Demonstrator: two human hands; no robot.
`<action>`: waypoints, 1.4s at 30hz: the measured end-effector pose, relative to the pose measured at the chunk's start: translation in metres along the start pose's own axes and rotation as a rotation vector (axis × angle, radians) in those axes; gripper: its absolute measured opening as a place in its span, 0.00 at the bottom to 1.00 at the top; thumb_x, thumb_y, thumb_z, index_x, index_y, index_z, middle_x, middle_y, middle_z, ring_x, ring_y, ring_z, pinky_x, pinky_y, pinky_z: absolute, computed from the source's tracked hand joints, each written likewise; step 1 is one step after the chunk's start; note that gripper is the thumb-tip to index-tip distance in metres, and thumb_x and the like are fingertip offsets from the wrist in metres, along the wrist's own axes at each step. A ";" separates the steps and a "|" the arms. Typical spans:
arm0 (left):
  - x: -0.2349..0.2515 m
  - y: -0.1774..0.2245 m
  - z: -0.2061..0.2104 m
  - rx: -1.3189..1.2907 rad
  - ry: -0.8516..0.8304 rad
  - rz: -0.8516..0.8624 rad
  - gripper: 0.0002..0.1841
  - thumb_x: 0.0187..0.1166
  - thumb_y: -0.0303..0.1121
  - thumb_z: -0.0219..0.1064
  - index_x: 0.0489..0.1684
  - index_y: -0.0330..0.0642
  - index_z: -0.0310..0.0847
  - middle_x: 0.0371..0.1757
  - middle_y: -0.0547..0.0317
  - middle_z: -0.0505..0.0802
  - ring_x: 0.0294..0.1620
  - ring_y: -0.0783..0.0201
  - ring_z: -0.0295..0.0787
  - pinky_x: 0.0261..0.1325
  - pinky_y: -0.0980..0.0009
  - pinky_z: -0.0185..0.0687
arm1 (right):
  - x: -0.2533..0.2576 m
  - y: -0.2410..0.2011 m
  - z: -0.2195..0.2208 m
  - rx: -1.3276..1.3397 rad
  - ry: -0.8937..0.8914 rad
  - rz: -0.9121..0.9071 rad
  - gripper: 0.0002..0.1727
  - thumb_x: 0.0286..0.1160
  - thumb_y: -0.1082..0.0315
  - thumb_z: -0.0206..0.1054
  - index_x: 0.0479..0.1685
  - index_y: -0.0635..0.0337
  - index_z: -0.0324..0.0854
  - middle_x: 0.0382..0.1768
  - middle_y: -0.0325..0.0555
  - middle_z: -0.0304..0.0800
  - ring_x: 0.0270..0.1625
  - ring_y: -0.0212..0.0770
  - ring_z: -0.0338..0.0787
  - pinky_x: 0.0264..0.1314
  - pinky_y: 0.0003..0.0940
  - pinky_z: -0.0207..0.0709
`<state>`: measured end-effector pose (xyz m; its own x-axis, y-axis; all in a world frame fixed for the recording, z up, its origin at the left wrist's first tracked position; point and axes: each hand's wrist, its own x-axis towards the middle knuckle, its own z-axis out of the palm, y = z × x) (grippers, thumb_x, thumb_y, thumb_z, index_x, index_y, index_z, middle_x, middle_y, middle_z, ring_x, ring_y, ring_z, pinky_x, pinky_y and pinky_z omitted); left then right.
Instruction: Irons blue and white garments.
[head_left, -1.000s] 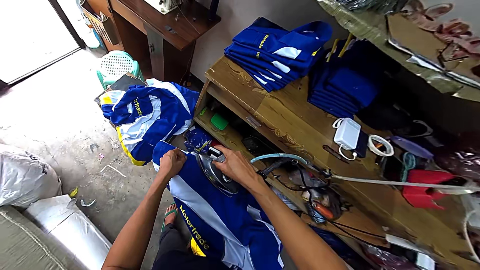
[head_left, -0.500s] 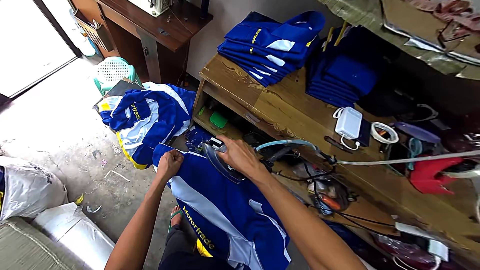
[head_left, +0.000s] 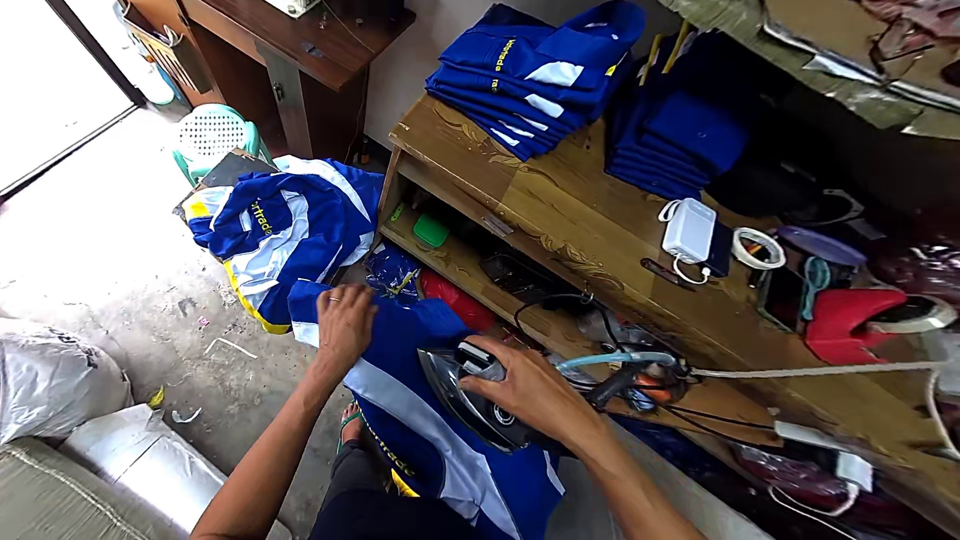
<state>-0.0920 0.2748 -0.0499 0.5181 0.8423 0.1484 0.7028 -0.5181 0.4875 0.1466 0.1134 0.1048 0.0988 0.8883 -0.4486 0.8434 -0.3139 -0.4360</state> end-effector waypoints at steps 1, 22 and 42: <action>-0.004 0.001 0.006 0.005 -0.069 0.032 0.24 0.91 0.50 0.49 0.73 0.55 0.85 0.76 0.57 0.87 0.82 0.44 0.76 0.85 0.29 0.52 | 0.001 -0.004 0.004 -0.013 -0.011 -0.012 0.37 0.70 0.31 0.69 0.76 0.41 0.80 0.49 0.49 0.95 0.52 0.51 0.94 0.56 0.58 0.84; 0.030 -0.041 0.011 0.018 -0.376 -0.078 0.31 0.93 0.57 0.38 0.71 0.55 0.86 0.76 0.62 0.88 0.87 0.51 0.69 0.91 0.33 0.31 | -0.023 -0.003 0.044 -0.233 -0.180 -0.162 0.24 0.73 0.63 0.68 0.72 0.40 0.79 0.41 0.57 0.92 0.44 0.63 0.92 0.41 0.65 0.80; 0.057 0.147 0.014 0.231 -0.436 -0.236 0.41 0.90 0.62 0.47 0.61 0.20 0.82 0.62 0.16 0.86 0.67 0.23 0.82 0.70 0.26 0.69 | -0.397 0.435 0.064 0.235 0.595 0.884 0.31 0.66 0.59 0.81 0.72 0.58 0.82 0.54 0.67 0.91 0.57 0.70 0.90 0.59 0.75 0.77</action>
<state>0.0476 0.2443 0.0185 0.4530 0.8257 -0.3362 0.8877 -0.3831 0.2553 0.4409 -0.3969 0.0433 0.9132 0.3176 -0.2551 0.2333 -0.9211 -0.3118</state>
